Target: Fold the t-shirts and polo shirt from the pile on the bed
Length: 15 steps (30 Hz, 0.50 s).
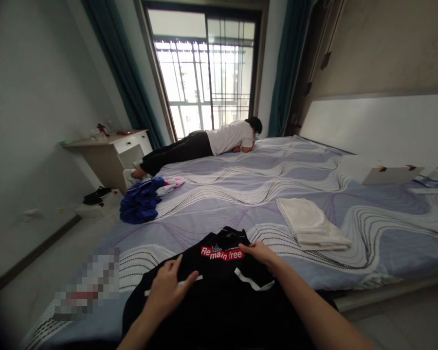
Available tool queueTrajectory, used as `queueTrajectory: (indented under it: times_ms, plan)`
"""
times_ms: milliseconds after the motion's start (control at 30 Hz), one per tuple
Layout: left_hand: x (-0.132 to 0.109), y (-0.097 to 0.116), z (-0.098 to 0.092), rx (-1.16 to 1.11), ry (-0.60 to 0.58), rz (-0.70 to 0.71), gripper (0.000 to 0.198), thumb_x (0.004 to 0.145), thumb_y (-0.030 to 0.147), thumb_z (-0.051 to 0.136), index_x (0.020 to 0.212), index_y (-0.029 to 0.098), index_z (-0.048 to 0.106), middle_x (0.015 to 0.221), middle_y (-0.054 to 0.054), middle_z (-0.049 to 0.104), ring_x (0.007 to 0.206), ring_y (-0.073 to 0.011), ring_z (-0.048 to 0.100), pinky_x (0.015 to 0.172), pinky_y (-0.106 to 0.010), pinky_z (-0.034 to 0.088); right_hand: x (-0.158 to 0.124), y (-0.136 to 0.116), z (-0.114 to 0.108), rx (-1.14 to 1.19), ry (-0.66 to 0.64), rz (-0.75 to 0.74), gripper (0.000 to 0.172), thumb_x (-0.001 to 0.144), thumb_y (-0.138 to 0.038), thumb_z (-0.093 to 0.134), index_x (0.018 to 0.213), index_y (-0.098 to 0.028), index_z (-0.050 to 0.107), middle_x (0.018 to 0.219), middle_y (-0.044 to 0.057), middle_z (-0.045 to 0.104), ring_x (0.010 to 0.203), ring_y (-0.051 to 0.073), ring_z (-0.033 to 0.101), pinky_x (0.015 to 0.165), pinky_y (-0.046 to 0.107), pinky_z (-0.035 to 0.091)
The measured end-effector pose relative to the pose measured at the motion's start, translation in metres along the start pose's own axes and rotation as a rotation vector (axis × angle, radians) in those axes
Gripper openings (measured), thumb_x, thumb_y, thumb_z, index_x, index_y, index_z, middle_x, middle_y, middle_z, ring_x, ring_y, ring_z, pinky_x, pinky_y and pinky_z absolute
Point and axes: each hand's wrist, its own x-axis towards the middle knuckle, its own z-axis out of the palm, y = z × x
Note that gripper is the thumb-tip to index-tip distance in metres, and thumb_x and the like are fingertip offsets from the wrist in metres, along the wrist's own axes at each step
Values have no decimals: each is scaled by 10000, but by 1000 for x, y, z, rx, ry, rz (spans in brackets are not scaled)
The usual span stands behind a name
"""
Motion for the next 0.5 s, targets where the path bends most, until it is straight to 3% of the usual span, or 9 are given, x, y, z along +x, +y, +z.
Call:
queueTrajectory:
  times_ms: [100, 167, 233, 300, 367, 433, 500]
  plan:
    - [-19, 28, 28, 122, 47, 24, 769, 790, 606, 585, 1344, 73, 570, 1271, -242, 564, 1176, -378, 496, 982, -470, 389, 13, 0, 5, -75, 203, -33, 458, 731, -628, 712, 692, -173, 692, 726, 117, 720, 747, 253, 701, 620, 311, 517]
    - [-17, 33, 34, 176, 120, -4, 590, 848, 468, 551, 1305, 99, 605, 1218, -215, 590, 1120, -356, 508, 948, -462, 396, 21, -2, 6, -163, 321, -84, 330, 680, -519, 788, 691, -205, 684, 669, 75, 702, 766, 259, 698, 614, 303, 499]
    - [-5, 28, 32, 136, 125, -23, 402, 874, 300, 483, 1198, 151, 668, 1123, -164, 636, 1035, -315, 546, 886, -425, 421, 28, -2, 6, -206, 327, -115, 225, 626, -381, 825, 686, -220, 679, 602, 36, 671, 760, 255, 693, 617, 293, 486]
    - [11, 14, 24, -38, 96, -38, 339, 873, 225, 431, 1085, 180, 692, 1025, -123, 674, 953, -273, 591, 844, -383, 439, 31, 0, 7, -212, 289, -130, 167, 614, -299, 799, 676, -211, 673, 565, 18, 648, 733, 245, 687, 620, 291, 483]
    - [28, -9, 10, -321, 104, -121, 310, 884, 277, 427, 1051, 188, 672, 909, -85, 696, 830, -232, 626, 786, -339, 462, 31, -1, 3, -141, 252, -162, 131, 647, -277, 734, 729, -193, 676, 595, 16, 660, 710, 227, 679, 623, 292, 491]
    - [44, -38, -9, -595, 209, -287, 339, 867, 373, 467, 1080, 176, 642, 788, -46, 685, 688, -202, 618, 692, -305, 476, 27, -5, -9, 36, 254, -251, 167, 664, -275, 670, 803, -183, 661, 631, 14, 663, 667, 203, 657, 599, 290, 489]
    - [59, -71, -33, -718, 398, -452, 394, 831, 398, 503, 1104, 144, 629, 707, -21, 656, 611, -187, 583, 607, -285, 462, 22, -15, -30, 205, 344, -373, 176, 641, -288, 653, 779, -187, 611, 575, -10, 602, 572, 173, 589, 540, 279, 455]
